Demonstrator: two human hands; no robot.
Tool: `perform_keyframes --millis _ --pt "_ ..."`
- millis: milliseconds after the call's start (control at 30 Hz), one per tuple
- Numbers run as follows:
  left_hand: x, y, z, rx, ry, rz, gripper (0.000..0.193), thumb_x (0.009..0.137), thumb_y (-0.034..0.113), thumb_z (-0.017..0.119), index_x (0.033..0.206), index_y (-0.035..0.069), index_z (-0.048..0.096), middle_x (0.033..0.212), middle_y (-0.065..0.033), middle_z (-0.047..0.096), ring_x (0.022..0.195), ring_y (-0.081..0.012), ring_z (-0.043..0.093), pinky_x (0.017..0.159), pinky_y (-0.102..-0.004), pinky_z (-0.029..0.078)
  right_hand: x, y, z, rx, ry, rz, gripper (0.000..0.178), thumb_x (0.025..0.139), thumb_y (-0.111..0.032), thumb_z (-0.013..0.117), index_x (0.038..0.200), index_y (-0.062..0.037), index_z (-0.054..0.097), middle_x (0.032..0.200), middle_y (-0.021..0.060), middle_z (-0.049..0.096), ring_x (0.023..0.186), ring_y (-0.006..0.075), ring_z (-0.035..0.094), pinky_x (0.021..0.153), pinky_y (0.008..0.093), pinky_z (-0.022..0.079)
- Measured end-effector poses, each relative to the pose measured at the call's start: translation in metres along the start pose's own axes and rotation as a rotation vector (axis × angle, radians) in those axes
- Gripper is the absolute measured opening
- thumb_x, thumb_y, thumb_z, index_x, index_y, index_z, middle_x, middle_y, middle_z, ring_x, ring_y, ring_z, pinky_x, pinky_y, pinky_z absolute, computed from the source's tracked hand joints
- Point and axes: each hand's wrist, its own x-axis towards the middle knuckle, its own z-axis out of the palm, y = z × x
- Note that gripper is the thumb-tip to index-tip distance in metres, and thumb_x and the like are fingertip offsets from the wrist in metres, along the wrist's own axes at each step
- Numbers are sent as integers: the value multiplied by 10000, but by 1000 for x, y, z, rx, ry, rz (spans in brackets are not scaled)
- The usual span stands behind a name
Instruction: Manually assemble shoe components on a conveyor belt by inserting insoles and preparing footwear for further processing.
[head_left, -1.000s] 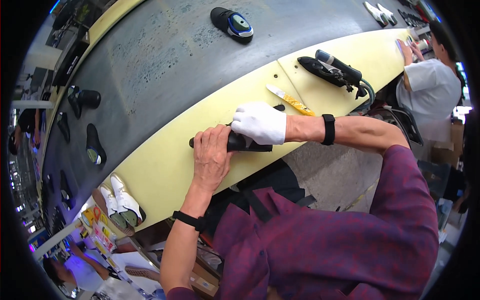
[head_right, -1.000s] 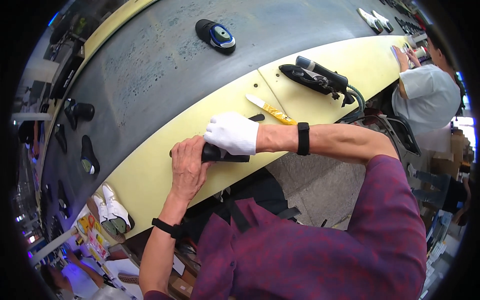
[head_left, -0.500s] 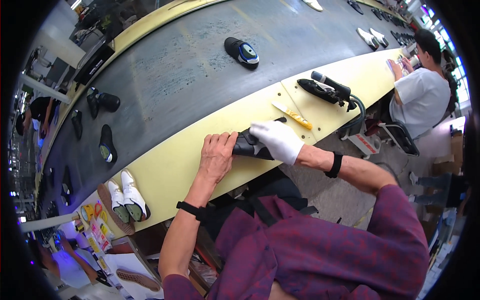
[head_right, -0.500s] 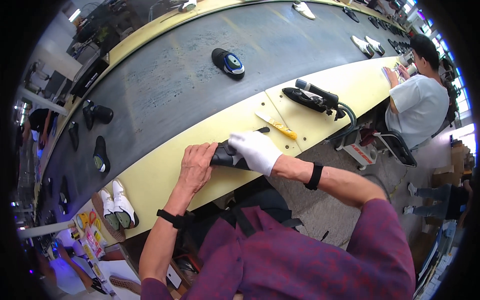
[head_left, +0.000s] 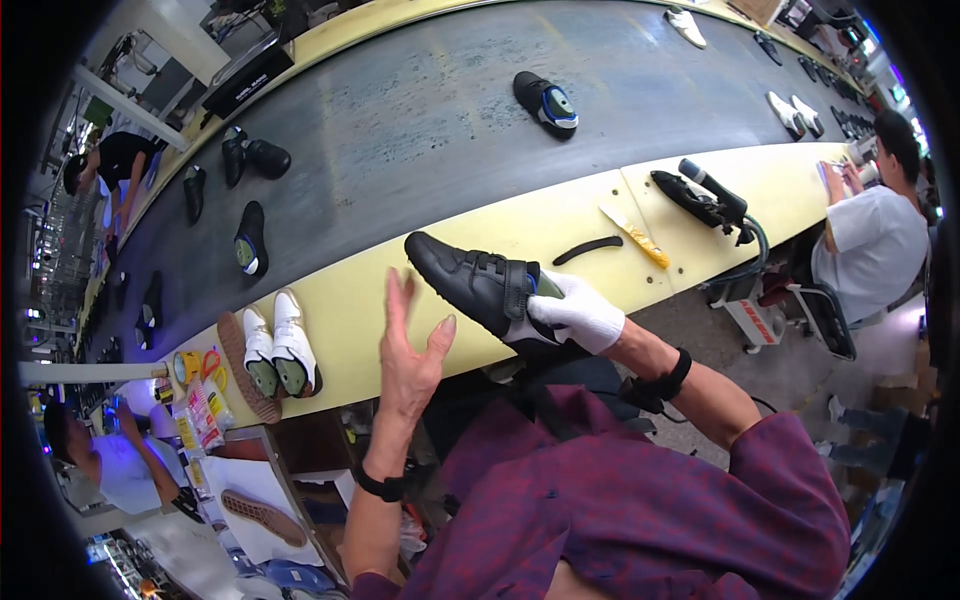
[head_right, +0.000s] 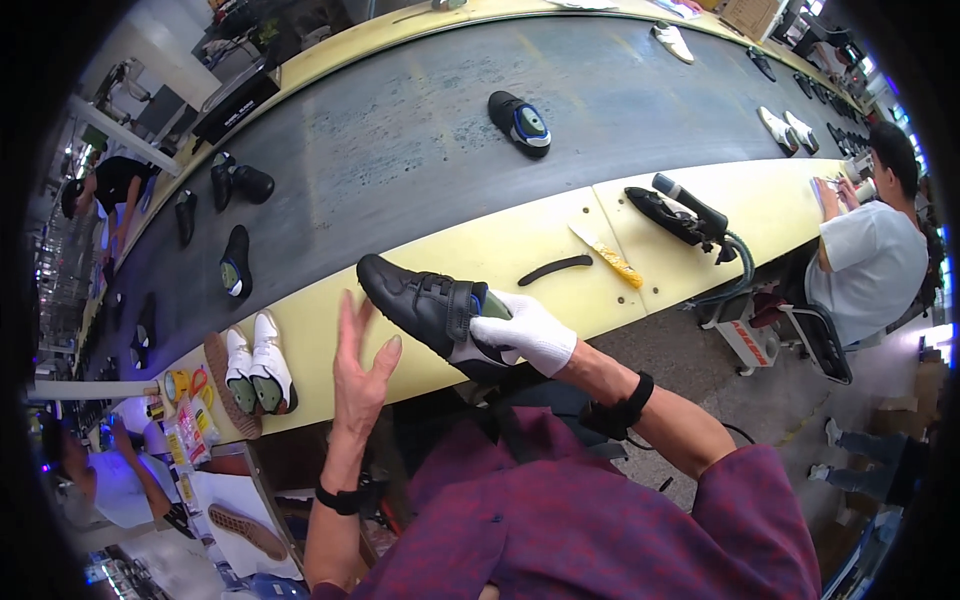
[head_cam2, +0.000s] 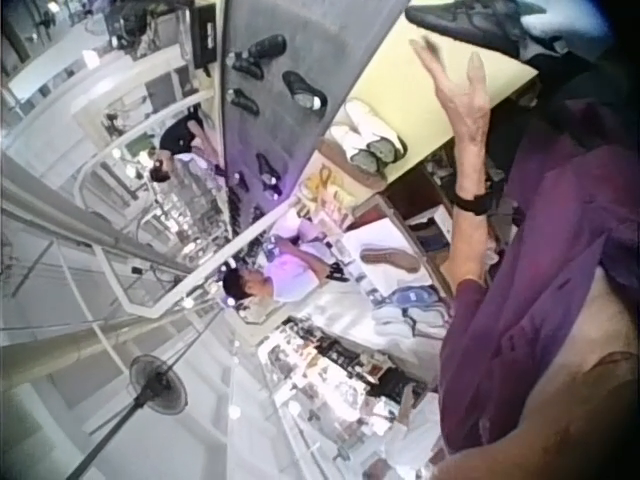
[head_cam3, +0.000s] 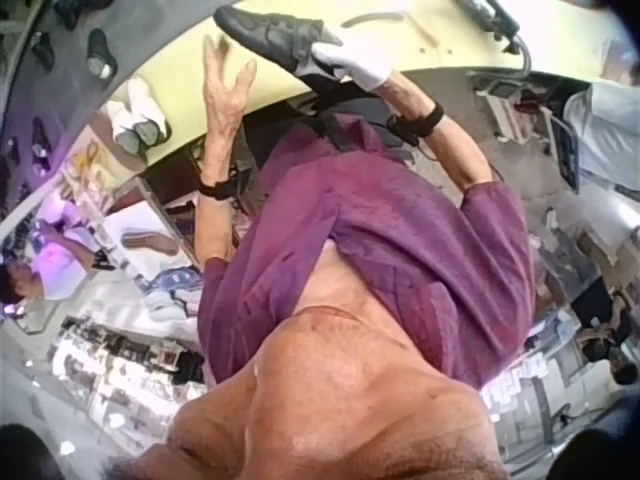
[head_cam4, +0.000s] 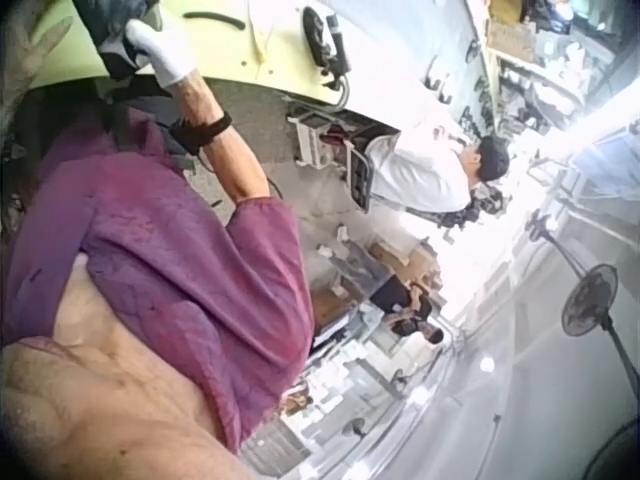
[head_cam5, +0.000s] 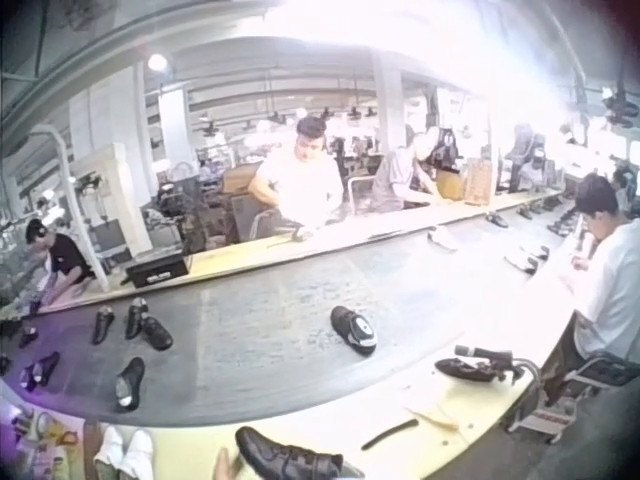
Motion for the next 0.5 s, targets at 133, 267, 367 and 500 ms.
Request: perform_keyframes --millis 133,267,367,500 --pt "-1 17 31 -474 -37 -241 707 1104 295 667 1630 -72 372 1549 -206 561 1440 -261 537 1219 -379 408 -3 -9 24 55 6 50 530 974 -333 754 1430 -79 664 997 -35 667 797 31 563 614 203 446" --pt "-6 16 51 -434 68 -239 459 1122 291 638 1425 -53 610 1300 -108 686 1164 -177 642 1056 -352 508 -11 -21 43 5 54 50 588 962 -240 786 1483 -44 596 1056 6 688 825 54 624 617 220 512" --pt "-7 12 51 -403 107 -176 437 1122 287 628 1419 -34 617 1280 -97 688 1125 -169 644 1010 -335 522 -16 -19 54 -52 111 34 635 956 -202 795 1513 -21 549 1103 39 696 864 76 662 645 235 561" --pt "-6 14 40 -566 -3 -332 563 1115 441 656 1458 -4 629 1364 -78 708 1245 -171 650 1135 -348 483 -17 -15 56 -42 114 84 637 947 -177 817 1492 -2 537 1121 71 711 839 95 685 644 254 580"
